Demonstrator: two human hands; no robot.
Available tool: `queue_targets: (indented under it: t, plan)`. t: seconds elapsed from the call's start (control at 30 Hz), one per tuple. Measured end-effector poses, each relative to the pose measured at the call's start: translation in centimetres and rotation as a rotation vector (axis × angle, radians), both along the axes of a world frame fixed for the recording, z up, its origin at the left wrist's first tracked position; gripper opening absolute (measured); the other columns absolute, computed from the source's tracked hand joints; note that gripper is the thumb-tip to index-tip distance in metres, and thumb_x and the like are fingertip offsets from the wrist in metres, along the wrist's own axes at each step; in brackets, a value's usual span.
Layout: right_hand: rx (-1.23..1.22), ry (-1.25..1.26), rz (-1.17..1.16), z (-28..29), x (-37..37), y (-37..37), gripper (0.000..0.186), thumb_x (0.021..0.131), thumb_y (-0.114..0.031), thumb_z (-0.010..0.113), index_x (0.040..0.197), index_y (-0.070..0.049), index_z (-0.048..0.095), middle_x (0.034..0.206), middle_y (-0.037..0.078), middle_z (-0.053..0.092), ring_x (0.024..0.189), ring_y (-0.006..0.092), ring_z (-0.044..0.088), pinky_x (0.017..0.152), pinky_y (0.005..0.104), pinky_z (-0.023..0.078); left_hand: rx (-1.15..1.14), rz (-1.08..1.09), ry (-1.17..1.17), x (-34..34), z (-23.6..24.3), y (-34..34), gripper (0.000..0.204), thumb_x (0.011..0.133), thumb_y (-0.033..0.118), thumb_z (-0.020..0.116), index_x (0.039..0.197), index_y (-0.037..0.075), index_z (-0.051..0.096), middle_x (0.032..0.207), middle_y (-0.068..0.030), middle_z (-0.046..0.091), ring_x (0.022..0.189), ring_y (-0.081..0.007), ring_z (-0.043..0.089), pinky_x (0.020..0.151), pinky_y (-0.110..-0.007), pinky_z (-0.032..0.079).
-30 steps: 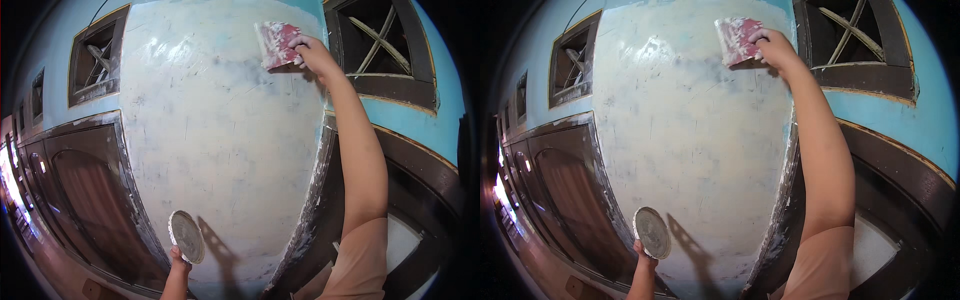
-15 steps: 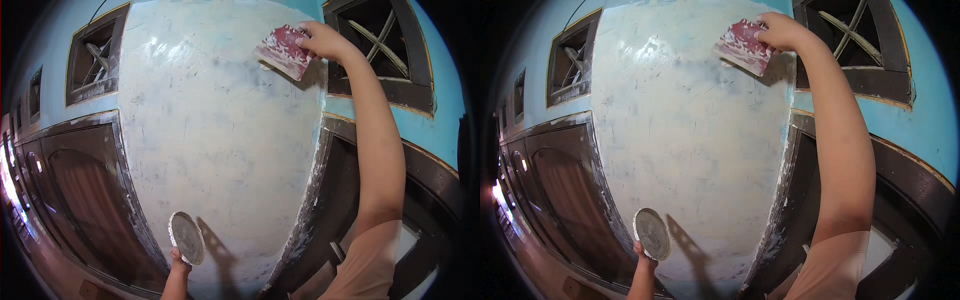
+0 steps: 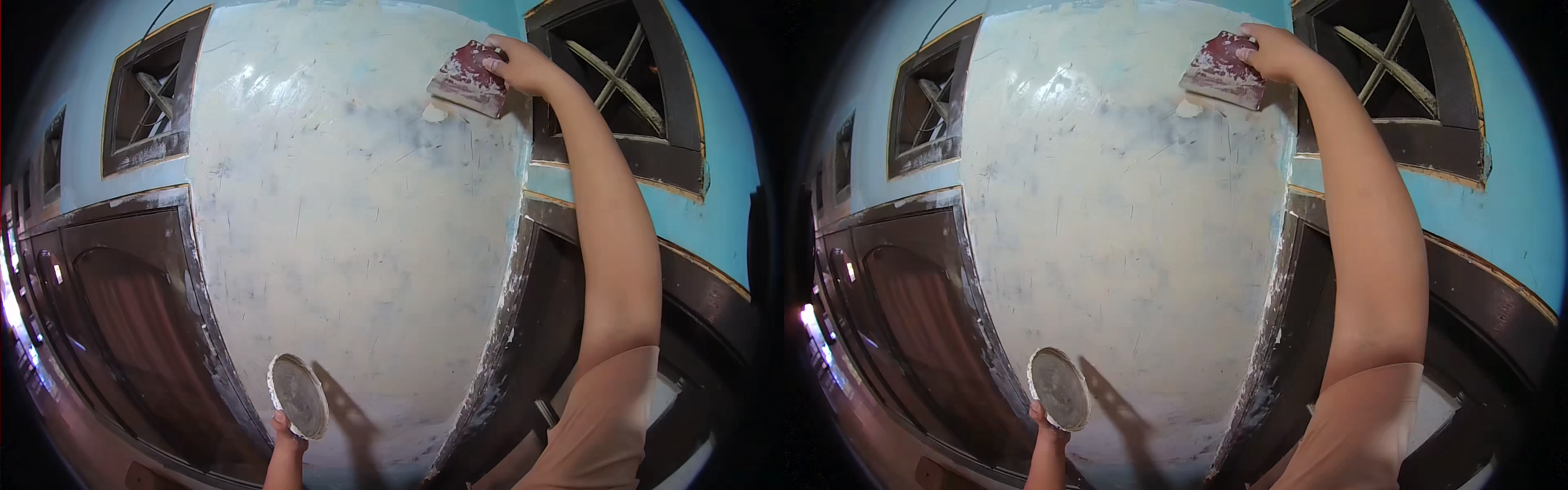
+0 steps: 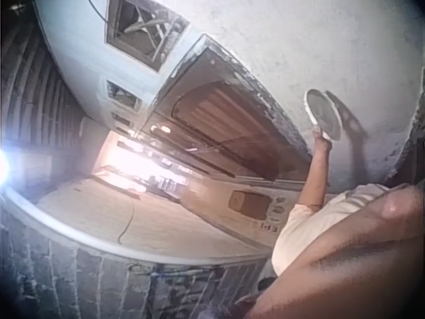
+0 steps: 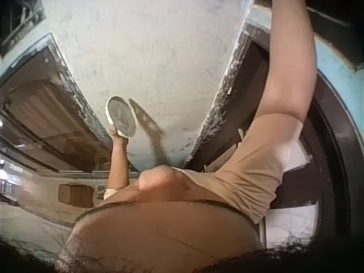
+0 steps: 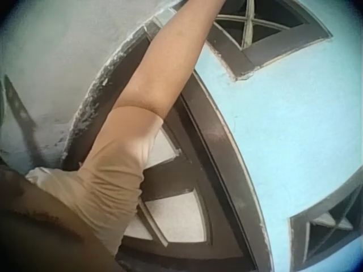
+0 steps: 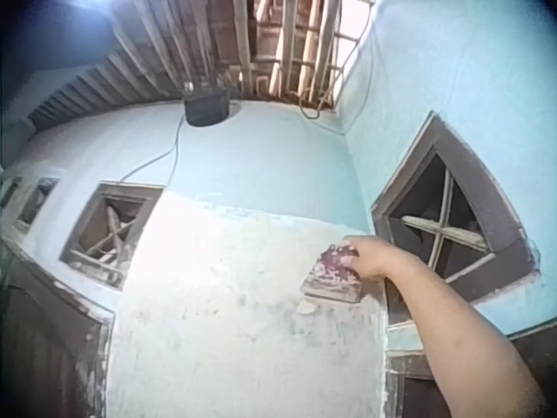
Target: The person applies wall putty to a surface using a putty knife, scooping the putty from a container.
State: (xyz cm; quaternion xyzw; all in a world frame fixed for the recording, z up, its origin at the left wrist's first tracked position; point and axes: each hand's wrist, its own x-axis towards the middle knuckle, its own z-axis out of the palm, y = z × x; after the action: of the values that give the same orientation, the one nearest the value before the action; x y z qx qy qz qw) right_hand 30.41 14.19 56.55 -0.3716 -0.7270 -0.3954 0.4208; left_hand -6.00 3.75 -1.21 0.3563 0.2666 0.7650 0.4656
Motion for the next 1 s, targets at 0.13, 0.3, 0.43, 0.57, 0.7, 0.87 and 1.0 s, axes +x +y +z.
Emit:
queue_targets:
  t: [0.13, 0.3, 0.43, 0.57, 0.7, 0.87, 1.0]
  plan:
    - [-0.202, -0.070, -0.016, -1.1, -2.9, -0.3, 0.033, 0.090, -0.021, 0.063, 0.119, -0.007, 0.056, 0.104, 0.017, 0.066, 0.094, 0.0293, 0.063, 0.082, 0.0378, 0.049, 0.015, -0.025, -0.025, -0.5, -0.4, -0.1, 0.099, 0.067, 0.073, 0.066, 0.136, 0.006, 0.041, 0.127, -0.0090, 0.053, 0.113, -0.0256, 0.055, 0.091, -0.044, 0.049]
    - [0.005, -0.074, -0.049, -0.7, -2.4, -0.2, 0.034, 0.090, -0.023, 0.063, 0.119, -0.007, 0.056, 0.110, 0.019, 0.064, 0.102, 0.0363, 0.061, 0.088, 0.0402, 0.047, -0.007, 0.005, -0.018, 0.5, 1.1, -0.6, 0.113, 0.060, 0.080, 0.067, 0.139, 0.006, 0.036, 0.131, -0.0084, 0.049, 0.116, -0.0263, 0.051, 0.095, -0.043, 0.046]
    - [-0.004, -0.060, -0.040, -0.6, -3.1, -0.7, 0.034, 0.090, -0.023, 0.062, 0.120, -0.008, 0.055, 0.110, 0.019, 0.064, 0.100, 0.0347, 0.061, 0.087, 0.0394, 0.047, -0.039, 0.034, 0.000, 1.1, 3.0, -1.8, 0.113, 0.062, 0.081, 0.065, 0.140, 0.006, 0.034, 0.131, -0.0080, 0.048, 0.118, -0.0260, 0.049, 0.096, -0.043, 0.045]
    - [-0.070, -0.088, -0.095, -0.6, -2.7, -0.1, 0.038, 0.091, -0.024, 0.062, 0.124, -0.007, 0.054, 0.110, 0.019, 0.064, 0.100, 0.0343, 0.061, 0.088, 0.0387, 0.048, -0.002, -0.002, 0.007, 0.5, 1.3, -1.4, 0.109, 0.064, 0.079, 0.065, 0.139, 0.005, 0.035, 0.130, -0.0080, 0.049, 0.116, -0.0263, 0.051, 0.096, -0.043, 0.046]
    - [0.094, 0.001, -0.100, 0.9, -1.4, 0.1, 0.044, 0.090, -0.025, 0.064, 0.129, -0.008, 0.052, 0.113, 0.019, 0.063, 0.104, 0.0356, 0.061, 0.090, 0.0386, 0.047, 0.002, 0.013, -0.044, 0.3, 0.5, -0.7, 0.103, 0.065, 0.077, 0.066, 0.135, 0.006, 0.041, 0.127, -0.0079, 0.052, 0.112, -0.0258, 0.053, 0.092, -0.043, 0.048]
    - [-0.118, -0.084, -0.076, -0.4, -3.7, -1.0, 0.044, 0.090, -0.026, 0.063, 0.128, -0.007, 0.052, 0.114, 0.021, 0.063, 0.104, 0.0362, 0.060, 0.090, 0.0397, 0.047, 0.034, -0.065, -0.130, -0.4, -1.4, 0.0, 0.098, 0.067, 0.072, 0.069, 0.135, 0.007, 0.042, 0.125, -0.0078, 0.054, 0.109, -0.0262, 0.056, 0.089, -0.042, 0.050]
    - [0.061, -0.042, -0.151, 0.5, -1.9, -0.3, 0.044, 0.091, -0.026, 0.062, 0.129, -0.006, 0.051, 0.114, 0.021, 0.063, 0.105, 0.0370, 0.060, 0.090, 0.0399, 0.047, 0.160, -0.066, -0.144, 1.1, 1.2, -0.6, 0.091, 0.071, 0.068, 0.067, 0.134, 0.007, 0.043, 0.122, -0.0081, 0.057, 0.105, -0.0272, 0.059, 0.086, -0.041, 0.053]
